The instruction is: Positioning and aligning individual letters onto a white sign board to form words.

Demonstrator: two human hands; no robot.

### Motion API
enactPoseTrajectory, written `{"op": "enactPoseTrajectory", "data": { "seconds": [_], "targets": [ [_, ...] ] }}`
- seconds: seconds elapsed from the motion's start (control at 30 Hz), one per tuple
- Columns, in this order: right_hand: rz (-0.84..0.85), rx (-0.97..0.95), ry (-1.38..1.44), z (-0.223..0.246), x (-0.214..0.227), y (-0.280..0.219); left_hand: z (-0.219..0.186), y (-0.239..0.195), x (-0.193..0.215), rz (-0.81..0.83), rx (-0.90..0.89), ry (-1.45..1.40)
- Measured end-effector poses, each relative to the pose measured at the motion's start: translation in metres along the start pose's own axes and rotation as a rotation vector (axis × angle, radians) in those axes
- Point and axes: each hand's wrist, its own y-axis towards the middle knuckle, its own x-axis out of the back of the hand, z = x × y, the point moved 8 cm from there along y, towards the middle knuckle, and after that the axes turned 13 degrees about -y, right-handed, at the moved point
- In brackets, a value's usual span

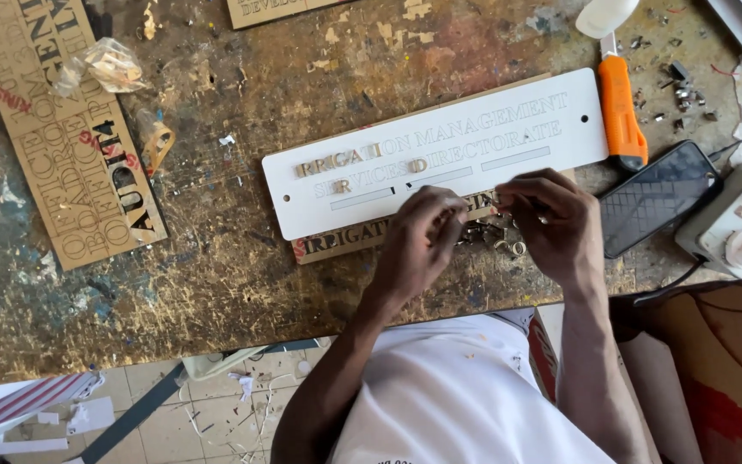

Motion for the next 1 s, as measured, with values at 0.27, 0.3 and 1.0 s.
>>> {"op": "enactPoseTrajectory", "data": {
  "seconds": [0.27, 0.3, 1.0],
  "targets": [
    [0.133, 0.175, -0.060, 0.071, -0.053, 0.039, -0.022, 0.004, 0.048, -0.198, 0.029, -0.232],
    [0.166, 0.195, -0.075, 0.076, -0.056, 0.040, -0.023, 0.005, 0.053, -0.217, 0.037, -0.292],
    [0.103, 0.029, -0.516, -0.015, -0.006, 0.074, -0.025, -0.003, 0.064, -0.117, -0.081, 0.245]
  ]
}}
